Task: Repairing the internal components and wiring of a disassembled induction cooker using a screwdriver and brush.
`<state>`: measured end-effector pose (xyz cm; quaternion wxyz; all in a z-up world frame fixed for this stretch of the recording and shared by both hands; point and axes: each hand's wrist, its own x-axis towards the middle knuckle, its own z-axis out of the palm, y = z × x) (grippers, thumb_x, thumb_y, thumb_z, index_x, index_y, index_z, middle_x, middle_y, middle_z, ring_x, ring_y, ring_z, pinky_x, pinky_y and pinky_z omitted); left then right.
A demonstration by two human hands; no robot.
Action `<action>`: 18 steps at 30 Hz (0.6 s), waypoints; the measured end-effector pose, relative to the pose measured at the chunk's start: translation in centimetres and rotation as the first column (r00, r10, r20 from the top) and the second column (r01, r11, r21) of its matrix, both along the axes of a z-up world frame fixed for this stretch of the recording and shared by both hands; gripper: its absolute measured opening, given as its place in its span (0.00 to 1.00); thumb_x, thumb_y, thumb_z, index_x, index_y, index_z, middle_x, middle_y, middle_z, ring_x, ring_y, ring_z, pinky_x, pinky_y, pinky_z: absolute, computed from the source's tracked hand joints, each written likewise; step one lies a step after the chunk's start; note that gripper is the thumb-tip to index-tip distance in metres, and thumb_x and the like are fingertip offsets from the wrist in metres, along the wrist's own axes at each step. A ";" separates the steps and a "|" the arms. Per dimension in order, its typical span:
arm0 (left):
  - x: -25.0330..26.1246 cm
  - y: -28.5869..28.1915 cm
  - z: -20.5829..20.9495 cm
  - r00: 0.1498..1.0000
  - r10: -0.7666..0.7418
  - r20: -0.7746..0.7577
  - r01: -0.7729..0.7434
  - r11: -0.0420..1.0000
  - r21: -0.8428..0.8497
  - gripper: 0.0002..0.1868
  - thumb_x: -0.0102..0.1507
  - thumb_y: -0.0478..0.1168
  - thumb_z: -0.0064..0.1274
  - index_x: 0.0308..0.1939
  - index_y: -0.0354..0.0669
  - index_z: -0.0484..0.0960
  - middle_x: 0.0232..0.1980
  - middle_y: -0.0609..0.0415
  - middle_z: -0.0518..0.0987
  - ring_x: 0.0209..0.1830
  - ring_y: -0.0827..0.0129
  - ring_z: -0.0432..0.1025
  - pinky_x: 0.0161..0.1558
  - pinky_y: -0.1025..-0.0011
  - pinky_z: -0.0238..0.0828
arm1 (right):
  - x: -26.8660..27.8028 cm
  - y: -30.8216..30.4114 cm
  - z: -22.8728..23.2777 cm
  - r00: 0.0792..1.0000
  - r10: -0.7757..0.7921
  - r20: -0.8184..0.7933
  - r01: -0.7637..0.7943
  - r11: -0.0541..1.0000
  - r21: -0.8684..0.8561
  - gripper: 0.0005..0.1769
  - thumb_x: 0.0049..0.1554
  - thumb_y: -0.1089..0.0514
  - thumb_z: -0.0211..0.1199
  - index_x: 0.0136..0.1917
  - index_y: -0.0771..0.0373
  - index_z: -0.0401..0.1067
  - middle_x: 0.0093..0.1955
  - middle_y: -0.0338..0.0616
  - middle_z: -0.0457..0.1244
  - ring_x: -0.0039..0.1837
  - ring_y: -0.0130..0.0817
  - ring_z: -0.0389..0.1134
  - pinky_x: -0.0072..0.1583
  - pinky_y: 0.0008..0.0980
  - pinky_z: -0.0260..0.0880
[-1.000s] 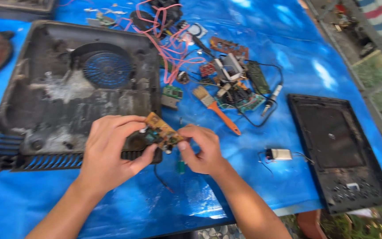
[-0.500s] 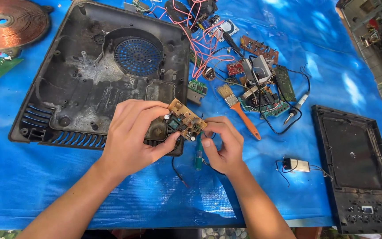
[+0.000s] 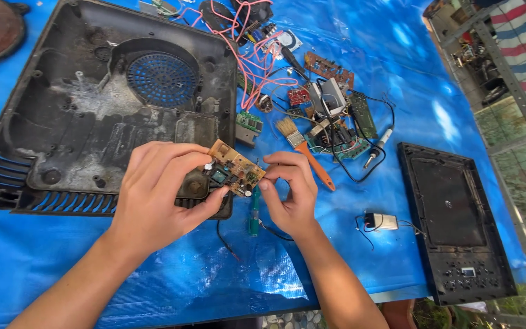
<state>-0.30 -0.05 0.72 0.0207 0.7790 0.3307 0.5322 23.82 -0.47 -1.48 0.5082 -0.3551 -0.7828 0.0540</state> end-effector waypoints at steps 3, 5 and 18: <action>-0.1 0.0 -0.3 1.000 0.014 -0.005 -0.013 1.000 0.016 0.18 0.63 0.45 0.67 0.49 0.39 0.79 0.53 0.50 0.81 0.49 0.57 0.76 0.57 0.58 0.67 | 0.2 0.3 -0.7 0.999 -0.022 -0.043 0.023 0.999 0.024 0.08 0.68 0.53 0.59 0.50 0.60 0.71 0.64 0.47 0.60 0.45 0.33 0.64 0.56 0.38 0.70; 0.0 0.0 -0.2 1.000 0.008 0.000 -0.008 1.000 0.014 0.18 0.63 0.45 0.67 0.49 0.39 0.79 0.53 0.49 0.80 0.49 0.57 0.76 0.56 0.57 0.67 | 0.4 0.2 -0.6 0.999 -0.025 -0.035 0.026 1.000 0.013 0.09 0.68 0.53 0.59 0.51 0.60 0.71 0.64 0.49 0.60 0.43 0.33 0.65 0.54 0.37 0.72; -0.1 0.0 -0.1 1.000 -0.017 0.020 0.017 1.000 0.004 0.18 0.63 0.44 0.67 0.50 0.38 0.79 0.54 0.48 0.80 0.49 0.57 0.76 0.57 0.57 0.67 | 0.6 0.2 -1.2 0.991 0.009 -0.132 -0.028 0.990 -0.140 0.20 0.67 0.50 0.62 0.67 0.63 0.67 0.54 0.52 0.70 0.47 0.34 0.72 0.49 0.29 0.77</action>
